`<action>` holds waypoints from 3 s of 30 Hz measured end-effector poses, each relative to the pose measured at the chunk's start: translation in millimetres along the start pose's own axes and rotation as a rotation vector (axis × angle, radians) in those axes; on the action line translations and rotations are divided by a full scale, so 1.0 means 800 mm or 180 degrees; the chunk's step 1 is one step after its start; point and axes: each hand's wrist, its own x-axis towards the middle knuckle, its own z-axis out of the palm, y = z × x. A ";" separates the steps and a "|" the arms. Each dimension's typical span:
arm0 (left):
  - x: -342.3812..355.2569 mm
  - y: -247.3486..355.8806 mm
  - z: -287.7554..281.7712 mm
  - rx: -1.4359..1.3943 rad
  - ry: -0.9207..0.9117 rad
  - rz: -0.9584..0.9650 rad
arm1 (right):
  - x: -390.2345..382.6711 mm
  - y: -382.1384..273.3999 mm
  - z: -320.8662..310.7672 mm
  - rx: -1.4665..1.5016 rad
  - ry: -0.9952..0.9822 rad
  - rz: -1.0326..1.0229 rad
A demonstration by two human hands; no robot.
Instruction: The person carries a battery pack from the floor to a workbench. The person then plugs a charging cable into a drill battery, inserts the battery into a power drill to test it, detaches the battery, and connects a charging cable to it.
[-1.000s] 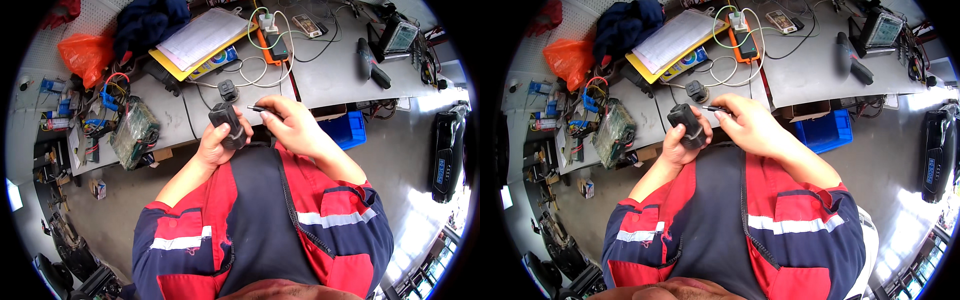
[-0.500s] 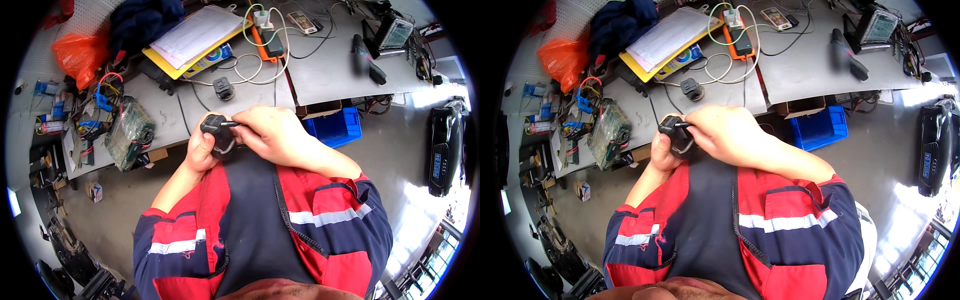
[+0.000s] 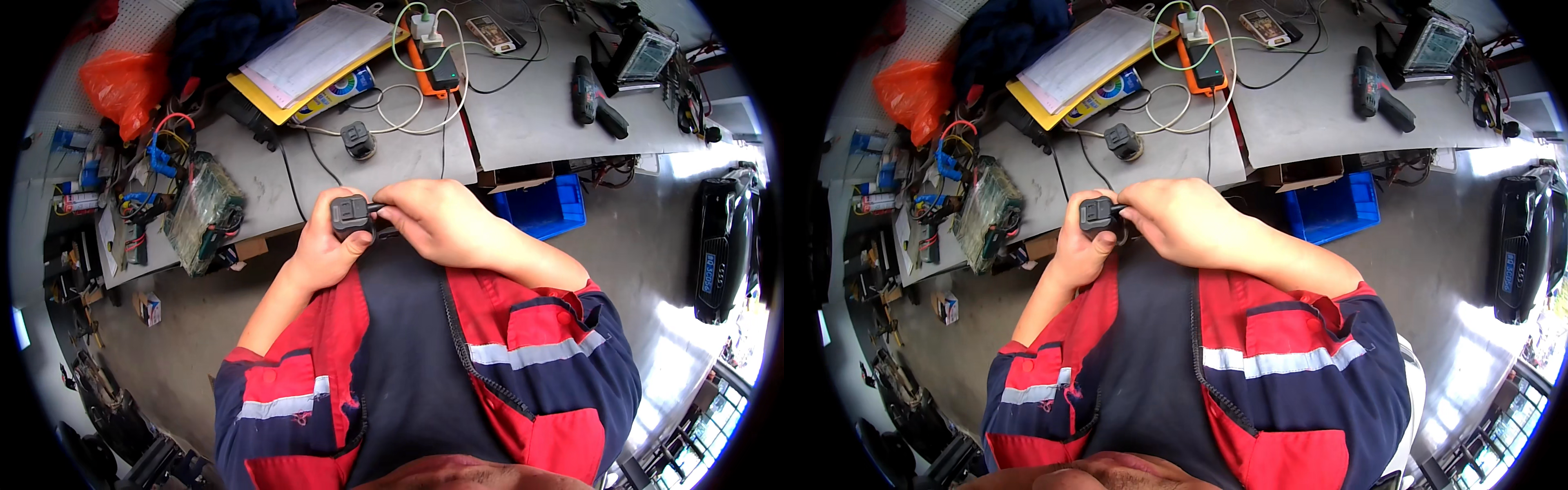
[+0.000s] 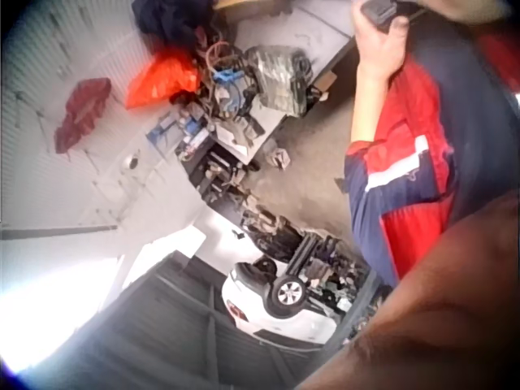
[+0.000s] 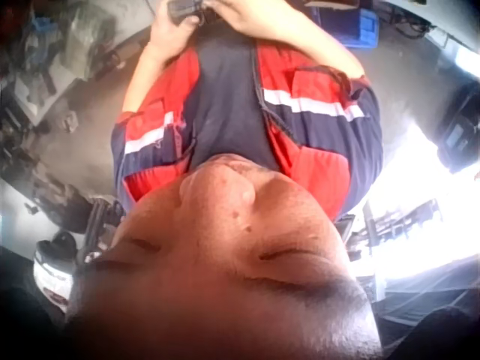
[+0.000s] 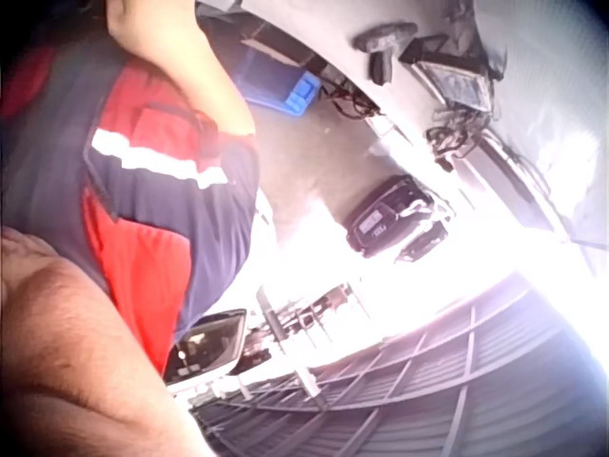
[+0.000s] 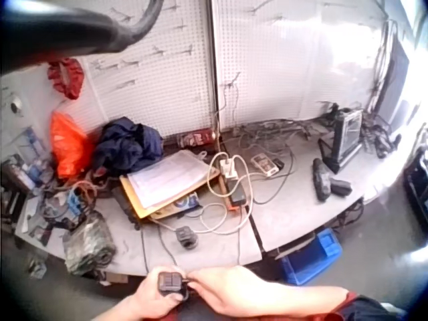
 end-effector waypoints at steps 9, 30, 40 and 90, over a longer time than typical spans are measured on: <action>0.012 0.022 -0.008 -0.0017 -0.0094 0.0266 | 0.002 -0.005 -0.021 0.1501 -0.0307 0.0796; 0.008 0.025 -0.015 -0.0009 0.0095 0.0535 | -0.001 -0.002 -0.021 0.0578 0.0194 -0.0149; 0.005 0.029 -0.018 -0.0274 -0.0003 0.0426 | 0.002 -0.008 -0.025 0.1459 -0.0188 0.0552; 0.000 0.065 -0.021 -0.2196 -0.0239 -0.1254 | 0.017 0.013 -0.016 0.1082 -0.0175 0.0921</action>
